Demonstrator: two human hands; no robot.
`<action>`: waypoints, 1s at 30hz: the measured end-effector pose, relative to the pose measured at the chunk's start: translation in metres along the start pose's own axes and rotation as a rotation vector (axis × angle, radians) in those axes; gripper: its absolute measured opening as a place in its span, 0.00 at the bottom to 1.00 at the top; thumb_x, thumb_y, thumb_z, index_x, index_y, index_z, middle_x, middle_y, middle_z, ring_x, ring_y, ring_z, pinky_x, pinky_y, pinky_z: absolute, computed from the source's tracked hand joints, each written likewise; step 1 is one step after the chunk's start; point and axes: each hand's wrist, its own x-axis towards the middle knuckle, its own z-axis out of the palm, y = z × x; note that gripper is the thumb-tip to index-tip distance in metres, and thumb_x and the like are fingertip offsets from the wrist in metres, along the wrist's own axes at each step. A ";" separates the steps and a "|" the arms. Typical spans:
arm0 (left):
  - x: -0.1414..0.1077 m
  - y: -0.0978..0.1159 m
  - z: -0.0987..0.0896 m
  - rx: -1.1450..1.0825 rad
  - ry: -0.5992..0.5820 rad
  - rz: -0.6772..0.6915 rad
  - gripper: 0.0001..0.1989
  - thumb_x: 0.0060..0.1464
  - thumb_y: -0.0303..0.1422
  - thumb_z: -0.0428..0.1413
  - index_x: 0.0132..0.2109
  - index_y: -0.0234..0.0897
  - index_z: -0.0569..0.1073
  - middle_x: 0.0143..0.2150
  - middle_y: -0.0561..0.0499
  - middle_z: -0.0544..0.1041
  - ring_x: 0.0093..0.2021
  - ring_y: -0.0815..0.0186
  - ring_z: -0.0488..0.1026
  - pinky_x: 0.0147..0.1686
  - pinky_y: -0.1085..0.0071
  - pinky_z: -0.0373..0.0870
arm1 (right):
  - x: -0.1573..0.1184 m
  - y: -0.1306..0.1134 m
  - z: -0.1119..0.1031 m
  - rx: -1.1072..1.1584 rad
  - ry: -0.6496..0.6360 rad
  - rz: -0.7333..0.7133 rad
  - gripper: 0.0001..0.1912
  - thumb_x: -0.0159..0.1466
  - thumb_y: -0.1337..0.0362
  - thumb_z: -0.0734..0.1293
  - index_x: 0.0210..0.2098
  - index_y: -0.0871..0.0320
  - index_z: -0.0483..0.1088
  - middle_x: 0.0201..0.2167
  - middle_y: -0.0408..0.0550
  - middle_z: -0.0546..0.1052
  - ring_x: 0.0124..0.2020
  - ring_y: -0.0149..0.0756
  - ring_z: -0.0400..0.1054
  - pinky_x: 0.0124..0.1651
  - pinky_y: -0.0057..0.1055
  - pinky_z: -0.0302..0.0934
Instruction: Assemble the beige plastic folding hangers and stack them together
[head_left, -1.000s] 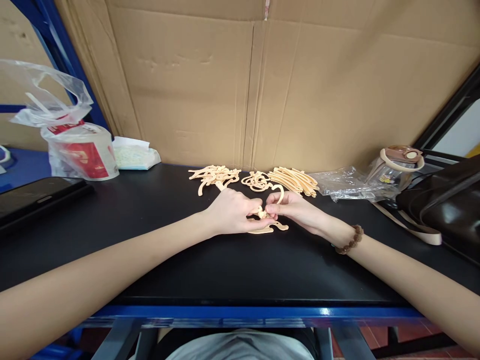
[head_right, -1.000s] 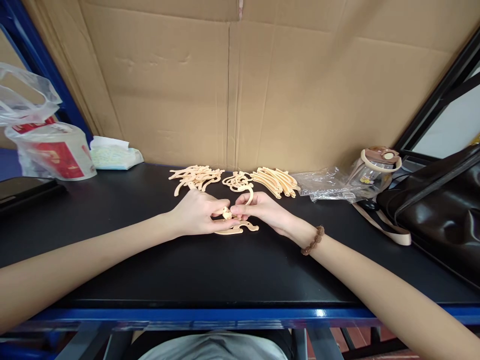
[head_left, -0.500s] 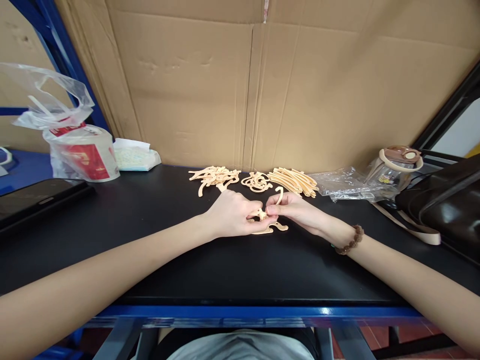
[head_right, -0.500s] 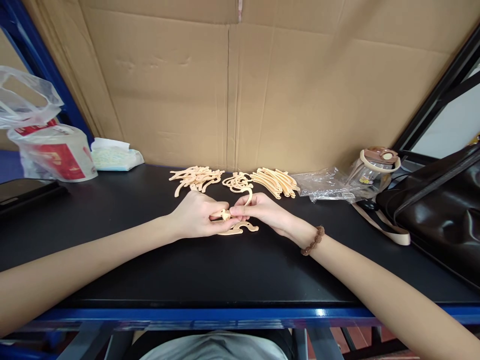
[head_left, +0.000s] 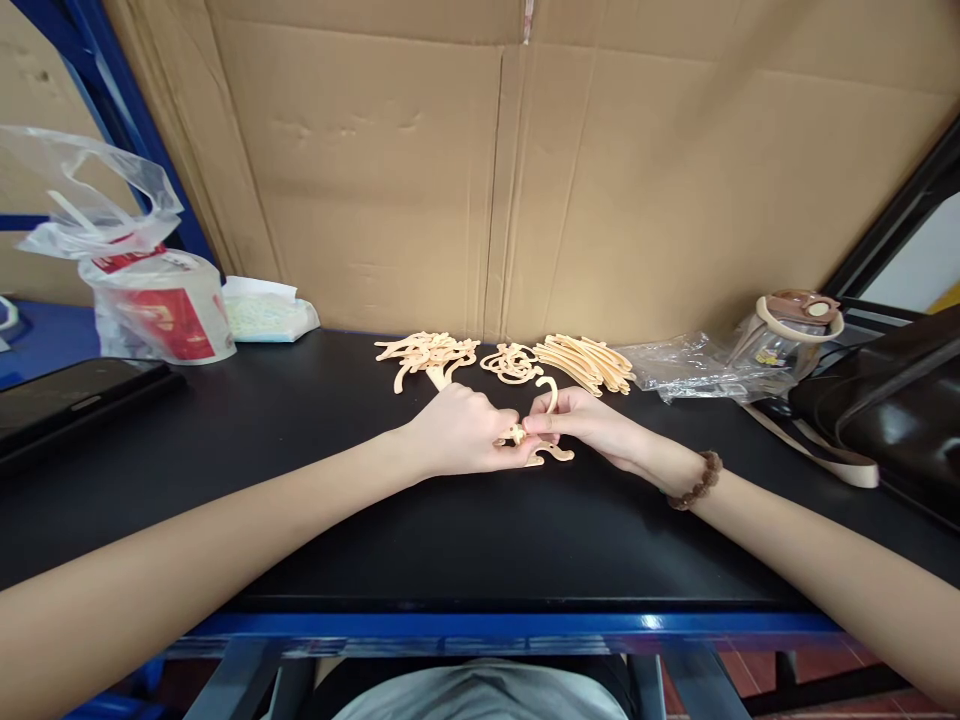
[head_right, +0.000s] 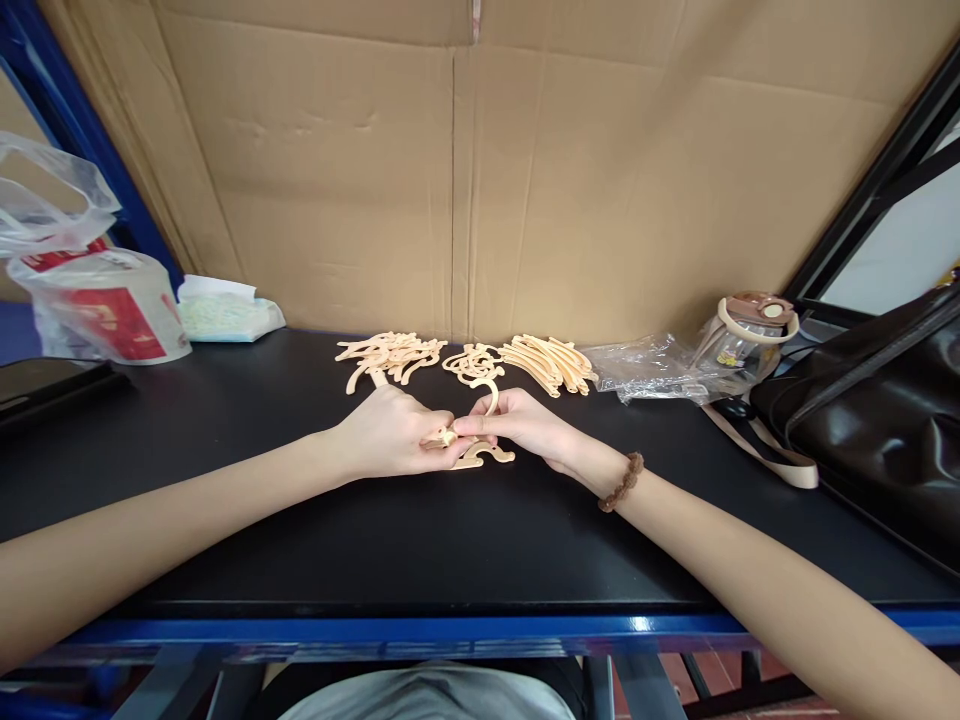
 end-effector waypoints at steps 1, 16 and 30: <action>0.001 0.000 -0.001 0.013 -0.029 -0.022 0.24 0.55 0.43 0.50 0.16 0.35 0.68 0.09 0.52 0.65 0.11 0.69 0.63 0.16 0.74 0.40 | 0.000 0.000 0.000 -0.001 0.003 -0.005 0.16 0.56 0.54 0.72 0.22 0.59 0.70 0.18 0.38 0.67 0.23 0.26 0.58 0.28 0.27 0.50; 0.003 0.002 -0.006 0.103 -0.184 0.005 0.21 0.55 0.41 0.49 0.21 0.33 0.75 0.12 0.48 0.70 0.12 0.64 0.67 0.17 0.72 0.42 | 0.000 -0.004 0.001 0.014 -0.074 0.018 0.16 0.56 0.54 0.72 0.22 0.61 0.71 0.15 0.37 0.63 0.19 0.24 0.54 0.23 0.26 0.49; 0.000 -0.003 -0.001 0.081 -0.046 0.097 0.18 0.50 0.37 0.51 0.18 0.35 0.73 0.11 0.51 0.70 0.11 0.67 0.66 0.16 0.72 0.44 | -0.003 -0.009 0.006 -0.076 -0.035 0.039 0.17 0.55 0.51 0.71 0.25 0.61 0.75 0.18 0.40 0.67 0.20 0.25 0.55 0.24 0.27 0.50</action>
